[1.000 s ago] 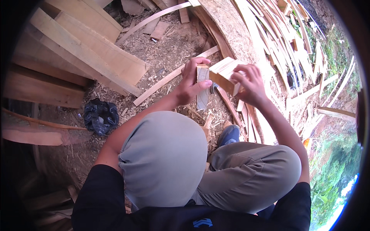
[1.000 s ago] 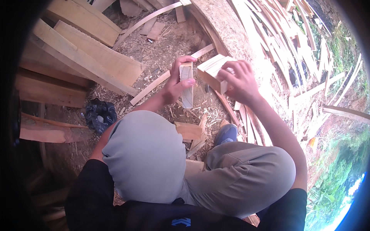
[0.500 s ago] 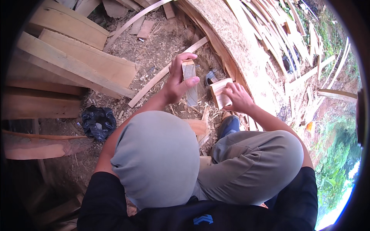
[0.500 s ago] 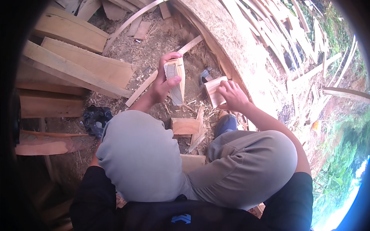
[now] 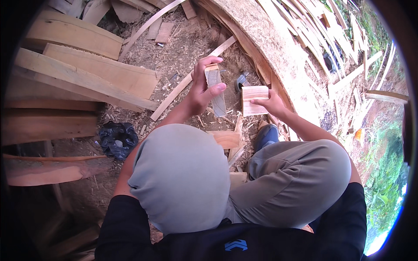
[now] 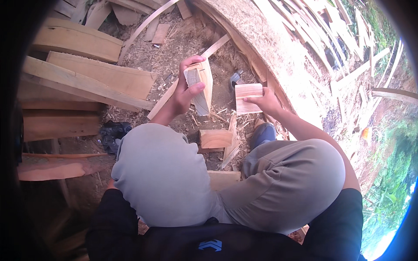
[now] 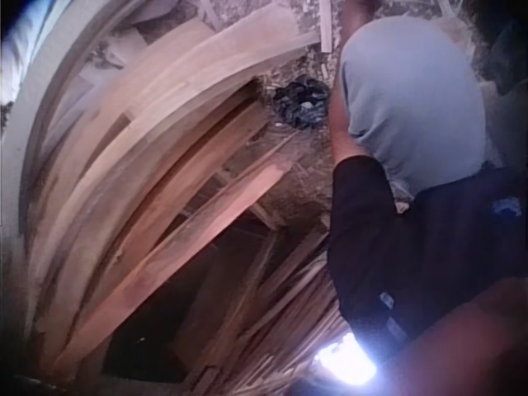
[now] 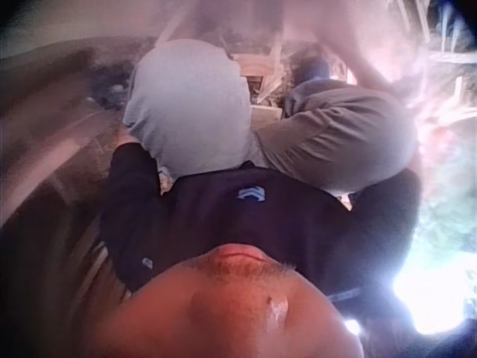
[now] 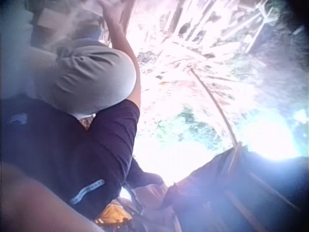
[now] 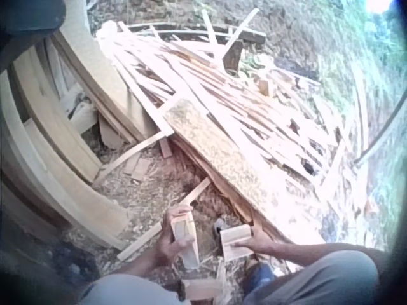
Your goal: The person uses a hammer to split a piece of wood into smaller pieces. They repeatedly strike the wood, rotate it, and separate the split sections, then inspect the resulting pieces.
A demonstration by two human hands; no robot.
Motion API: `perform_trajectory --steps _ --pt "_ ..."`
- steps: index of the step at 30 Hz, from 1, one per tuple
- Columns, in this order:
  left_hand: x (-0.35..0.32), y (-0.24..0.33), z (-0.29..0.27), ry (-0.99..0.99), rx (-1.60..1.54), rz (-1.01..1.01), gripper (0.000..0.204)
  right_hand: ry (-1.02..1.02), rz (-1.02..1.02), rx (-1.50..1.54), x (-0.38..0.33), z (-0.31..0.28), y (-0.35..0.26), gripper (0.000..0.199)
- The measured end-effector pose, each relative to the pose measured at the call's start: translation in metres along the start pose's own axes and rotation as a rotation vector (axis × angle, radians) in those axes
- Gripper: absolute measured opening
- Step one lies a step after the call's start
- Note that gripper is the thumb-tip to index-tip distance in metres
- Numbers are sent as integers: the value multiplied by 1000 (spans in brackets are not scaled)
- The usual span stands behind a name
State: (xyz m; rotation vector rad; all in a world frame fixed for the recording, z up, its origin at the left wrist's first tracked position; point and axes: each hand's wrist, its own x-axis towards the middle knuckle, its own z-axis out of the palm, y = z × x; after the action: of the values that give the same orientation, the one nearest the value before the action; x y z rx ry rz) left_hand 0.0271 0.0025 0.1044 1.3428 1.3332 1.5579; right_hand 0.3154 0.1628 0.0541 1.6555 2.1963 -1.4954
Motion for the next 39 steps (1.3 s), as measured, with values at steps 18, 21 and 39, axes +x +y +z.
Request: perform_trajectory --steps 18,21,39 --pt "-3 2 7 64 -3 8 65 -329 -411 492 -15 -38 -133 71" --pt "-4 -2 3 18 46 23 71 -329 -443 520 -25 -35 -139 68" --pt "-11 5 1 -9 -206 -29 79 -311 -480 454 -50 -36 -155 66"
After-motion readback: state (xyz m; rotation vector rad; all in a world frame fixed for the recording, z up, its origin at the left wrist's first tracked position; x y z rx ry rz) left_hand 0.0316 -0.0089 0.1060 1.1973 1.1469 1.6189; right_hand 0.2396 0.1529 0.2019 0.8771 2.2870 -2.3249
